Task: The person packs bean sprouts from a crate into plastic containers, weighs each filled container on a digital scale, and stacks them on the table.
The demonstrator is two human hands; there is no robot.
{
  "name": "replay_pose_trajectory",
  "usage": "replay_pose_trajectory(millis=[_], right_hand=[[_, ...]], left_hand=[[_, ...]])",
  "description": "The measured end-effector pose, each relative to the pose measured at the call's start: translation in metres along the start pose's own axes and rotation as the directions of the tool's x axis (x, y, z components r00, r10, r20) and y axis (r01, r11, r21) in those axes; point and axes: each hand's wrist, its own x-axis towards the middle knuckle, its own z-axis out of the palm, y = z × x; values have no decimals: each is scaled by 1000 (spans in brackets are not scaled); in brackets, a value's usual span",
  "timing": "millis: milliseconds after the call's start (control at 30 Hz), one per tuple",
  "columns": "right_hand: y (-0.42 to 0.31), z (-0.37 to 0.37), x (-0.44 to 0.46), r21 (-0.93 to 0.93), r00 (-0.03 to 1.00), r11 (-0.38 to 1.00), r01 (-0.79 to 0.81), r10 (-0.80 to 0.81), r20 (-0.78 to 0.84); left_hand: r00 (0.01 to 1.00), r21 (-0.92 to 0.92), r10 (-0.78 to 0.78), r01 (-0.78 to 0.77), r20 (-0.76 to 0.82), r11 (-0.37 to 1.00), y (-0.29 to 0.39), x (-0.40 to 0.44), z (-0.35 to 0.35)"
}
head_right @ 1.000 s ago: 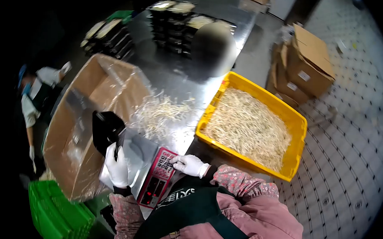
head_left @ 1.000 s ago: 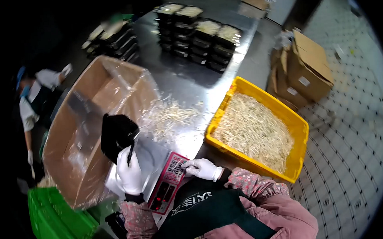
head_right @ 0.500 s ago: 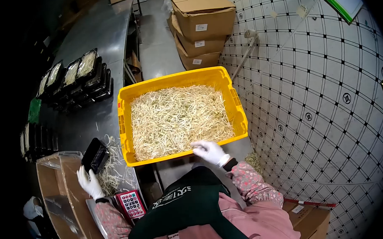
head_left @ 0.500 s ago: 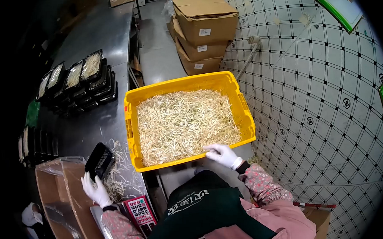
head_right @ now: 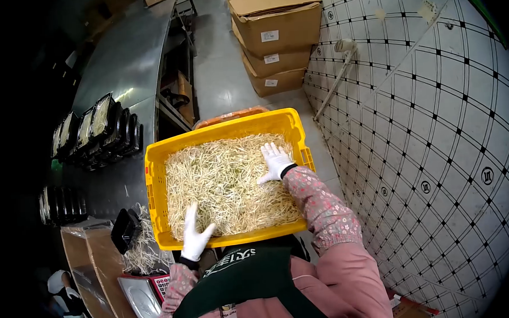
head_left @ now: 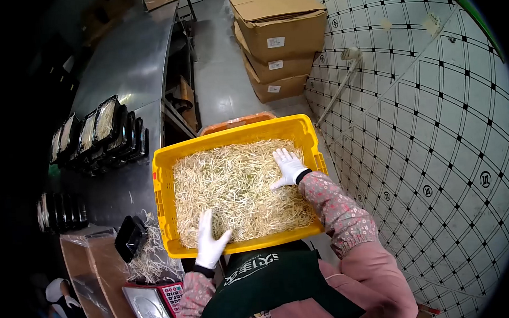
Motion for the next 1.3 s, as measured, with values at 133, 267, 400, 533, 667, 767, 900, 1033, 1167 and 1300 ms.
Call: replay_pose_trajectory(millis=[133,267,400,533,667,767,900,1033,1167,1300], right_hand=[[0,13,20,31,998,999,17,-19,59],[-3,32,-14,171,993,982,81,-64,-103],[-17,20,-41,166,997,983,76,-70,-37],[-18,26,-46,155,987,980,121,-103,-119],[-24,44,-67,176,942,946,271,-223,-252],[-36,44,-84,31,935,963,267,-251,-249],[-43,39,-65,11,965,984,179,-174,-197],[-34,15,-36,363,997,929,73,-82,9],[-41,-13,-42,209,972,961,182,-144,-184],[-114,-87,-17,104,920,954,280,-236,-313]], left_hand=[[933,205,125,-202,338,958,38,79,38],[856,397,139,-367,498,841,47,136,61],[770,452,266,-576,580,681,61,192,86],[556,411,26,-645,831,644,49,235,112],[545,347,193,-728,816,591,27,199,103],[528,311,273,-765,804,563,33,151,80],[660,367,260,-653,705,663,21,135,91],[761,351,187,-483,621,802,28,154,100],[873,190,256,-358,414,914,44,144,57],[911,262,379,-410,161,874,39,152,-11]])
